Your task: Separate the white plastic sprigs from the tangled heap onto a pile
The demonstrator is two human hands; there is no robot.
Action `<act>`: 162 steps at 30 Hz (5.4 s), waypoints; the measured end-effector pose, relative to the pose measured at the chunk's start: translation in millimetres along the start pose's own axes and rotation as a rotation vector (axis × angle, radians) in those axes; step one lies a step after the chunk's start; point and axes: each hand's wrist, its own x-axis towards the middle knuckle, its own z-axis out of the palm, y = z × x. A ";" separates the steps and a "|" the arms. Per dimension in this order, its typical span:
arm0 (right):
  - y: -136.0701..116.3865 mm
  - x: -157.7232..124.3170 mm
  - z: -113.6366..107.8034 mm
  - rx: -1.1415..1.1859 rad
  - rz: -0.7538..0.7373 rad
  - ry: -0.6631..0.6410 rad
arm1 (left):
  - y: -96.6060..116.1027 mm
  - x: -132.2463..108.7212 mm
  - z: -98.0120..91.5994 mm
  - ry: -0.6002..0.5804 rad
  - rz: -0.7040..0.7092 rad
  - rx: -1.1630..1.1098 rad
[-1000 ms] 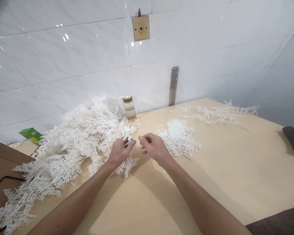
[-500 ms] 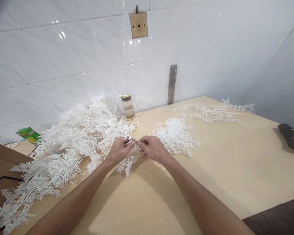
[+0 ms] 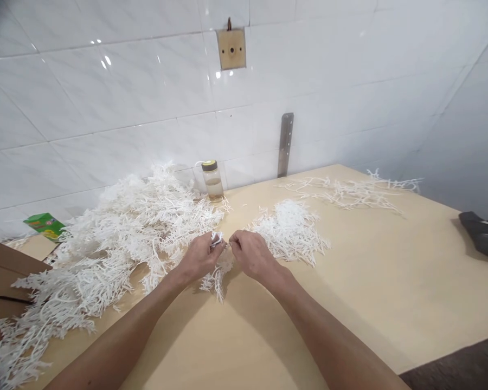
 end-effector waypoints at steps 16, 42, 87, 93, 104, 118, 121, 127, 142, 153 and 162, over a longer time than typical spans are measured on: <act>50.7 15.2 -26.1 -0.227 0.124 0.432 | -5.4 -3.5 16.7 0.010 -0.190 -0.487; 24.9 6.6 8.1 0.621 0.326 -0.264 | -2.3 -13.2 45.2 0.295 -0.046 -0.210; 47.3 14.7 -27.7 -0.201 0.220 0.411 | -2.2 -14.2 34.6 0.232 -0.150 -0.370; 16.7 5.0 -3.2 0.127 -0.087 0.048 | -4.0 -10.2 35.6 0.251 -0.232 -0.463; 9.7 0.0 18.9 -0.050 -0.185 0.074 | -6.3 -6.3 37.8 0.230 -0.268 -0.686; 7.0 -0.8 15.8 -0.119 -0.232 0.140 | 1.1 -8.1 30.5 0.200 -0.255 -0.578; 6.8 -0.6 17.6 -0.164 -0.219 0.093 | 3.5 -9.5 30.5 0.214 -0.259 -0.515; 3.4 -0.9 22.1 -0.117 -0.080 0.065 | 1.9 -10.1 31.4 0.226 -0.226 -0.495; 28.9 13.7 -7.9 0.092 0.406 0.217 | -12.0 -7.3 29.5 0.310 -0.172 -0.471; 24.7 5.0 -5.1 -0.044 -0.185 0.330 | -17.2 0.7 33.0 0.305 -0.315 -0.662; 1.0 -4.7 25.7 -0.176 -0.269 0.125 | -12.4 1.4 29.9 0.286 -0.338 -0.710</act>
